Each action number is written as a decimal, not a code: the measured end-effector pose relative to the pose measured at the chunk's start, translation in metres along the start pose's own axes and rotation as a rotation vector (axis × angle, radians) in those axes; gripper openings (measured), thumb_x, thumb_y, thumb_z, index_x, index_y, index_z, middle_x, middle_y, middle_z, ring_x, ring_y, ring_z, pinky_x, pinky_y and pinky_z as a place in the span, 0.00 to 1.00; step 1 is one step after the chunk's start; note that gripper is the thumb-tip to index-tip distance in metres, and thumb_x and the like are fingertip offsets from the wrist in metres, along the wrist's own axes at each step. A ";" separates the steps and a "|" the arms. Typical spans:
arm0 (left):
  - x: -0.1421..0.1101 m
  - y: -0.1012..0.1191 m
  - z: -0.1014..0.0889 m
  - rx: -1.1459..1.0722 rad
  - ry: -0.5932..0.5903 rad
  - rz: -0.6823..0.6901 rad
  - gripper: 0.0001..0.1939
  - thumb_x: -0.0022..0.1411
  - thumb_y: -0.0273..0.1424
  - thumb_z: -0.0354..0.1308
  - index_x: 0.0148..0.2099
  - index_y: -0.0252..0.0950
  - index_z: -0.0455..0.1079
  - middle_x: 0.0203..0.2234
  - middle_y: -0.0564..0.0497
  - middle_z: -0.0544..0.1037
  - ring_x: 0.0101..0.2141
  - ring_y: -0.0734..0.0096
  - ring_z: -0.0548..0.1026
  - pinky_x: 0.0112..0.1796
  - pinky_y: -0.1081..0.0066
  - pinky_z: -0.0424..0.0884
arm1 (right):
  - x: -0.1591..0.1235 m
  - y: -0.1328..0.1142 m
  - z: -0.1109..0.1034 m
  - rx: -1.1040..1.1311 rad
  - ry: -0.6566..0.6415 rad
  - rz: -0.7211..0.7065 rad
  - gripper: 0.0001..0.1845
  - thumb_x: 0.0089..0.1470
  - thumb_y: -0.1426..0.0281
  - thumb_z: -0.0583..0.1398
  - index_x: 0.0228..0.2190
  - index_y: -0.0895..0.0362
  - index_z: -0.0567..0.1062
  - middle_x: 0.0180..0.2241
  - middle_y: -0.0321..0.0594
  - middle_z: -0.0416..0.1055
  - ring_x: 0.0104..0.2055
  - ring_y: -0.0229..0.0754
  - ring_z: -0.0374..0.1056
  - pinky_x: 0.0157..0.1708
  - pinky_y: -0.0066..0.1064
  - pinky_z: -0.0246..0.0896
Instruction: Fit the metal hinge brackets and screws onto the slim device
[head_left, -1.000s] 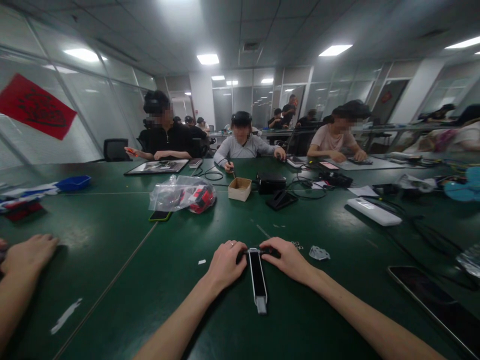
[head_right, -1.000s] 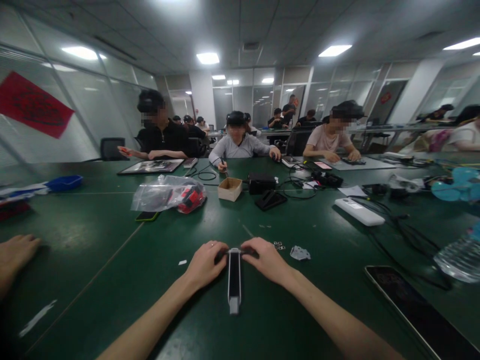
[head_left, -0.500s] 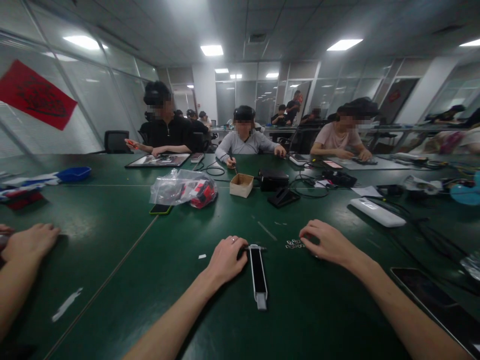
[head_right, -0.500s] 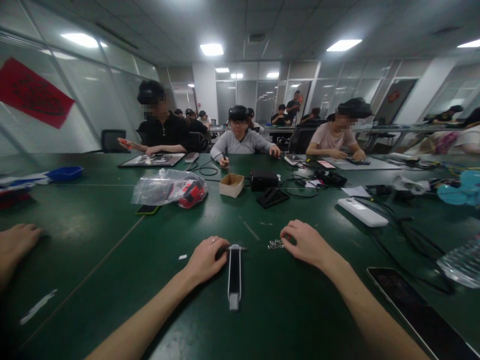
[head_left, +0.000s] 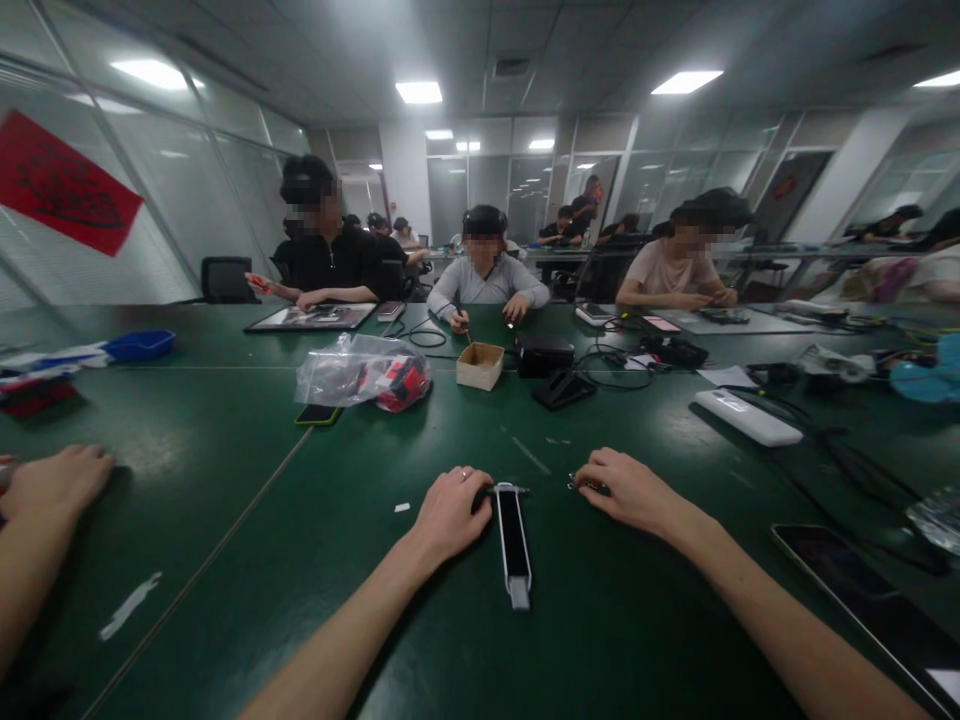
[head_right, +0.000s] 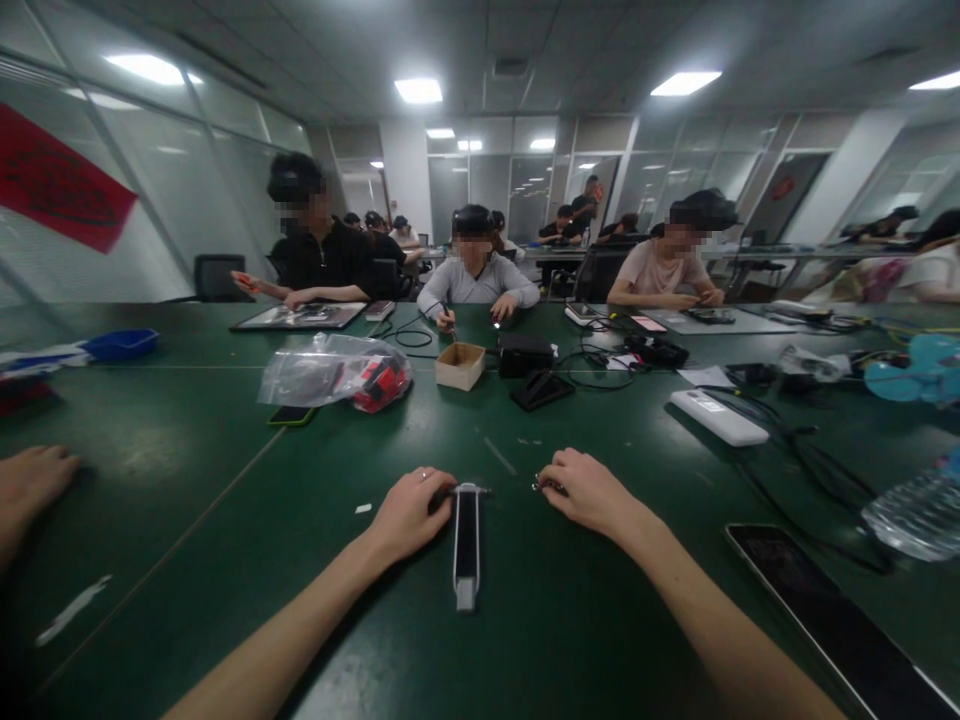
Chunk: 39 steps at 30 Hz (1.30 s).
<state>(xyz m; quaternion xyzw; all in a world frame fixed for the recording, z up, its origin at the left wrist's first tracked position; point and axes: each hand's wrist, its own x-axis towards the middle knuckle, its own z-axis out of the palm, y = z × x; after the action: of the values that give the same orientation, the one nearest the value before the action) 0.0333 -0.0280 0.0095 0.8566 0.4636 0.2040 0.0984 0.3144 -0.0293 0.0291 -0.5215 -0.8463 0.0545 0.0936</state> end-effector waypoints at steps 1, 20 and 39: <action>0.000 0.000 0.000 0.001 0.001 0.000 0.10 0.59 0.27 0.50 0.42 0.38 0.68 0.38 0.49 0.74 0.39 0.67 0.70 0.40 0.68 0.66 | 0.000 0.000 0.001 0.004 0.002 0.005 0.11 0.53 0.68 0.55 0.35 0.52 0.77 0.34 0.43 0.70 0.37 0.46 0.65 0.36 0.38 0.62; -0.001 0.001 -0.001 0.024 0.003 0.015 0.08 0.59 0.27 0.51 0.42 0.37 0.68 0.37 0.50 0.74 0.38 0.66 0.71 0.39 0.68 0.65 | 0.009 -0.015 0.010 -0.168 0.044 0.010 0.10 0.54 0.70 0.55 0.31 0.56 0.77 0.32 0.43 0.71 0.34 0.44 0.65 0.33 0.35 0.57; -0.001 0.001 0.000 0.017 0.000 0.002 0.10 0.59 0.28 0.50 0.43 0.37 0.68 0.37 0.49 0.74 0.39 0.66 0.70 0.40 0.68 0.65 | 0.017 -0.046 0.001 -0.313 -0.019 0.181 0.15 0.58 0.68 0.51 0.29 0.61 0.76 0.33 0.46 0.72 0.35 0.44 0.67 0.35 0.33 0.55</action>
<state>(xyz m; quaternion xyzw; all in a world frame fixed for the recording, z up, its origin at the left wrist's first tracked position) 0.0335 -0.0290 0.0092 0.8578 0.4645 0.2004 0.0910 0.2666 -0.0344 0.0390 -0.6030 -0.7951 -0.0645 -0.0021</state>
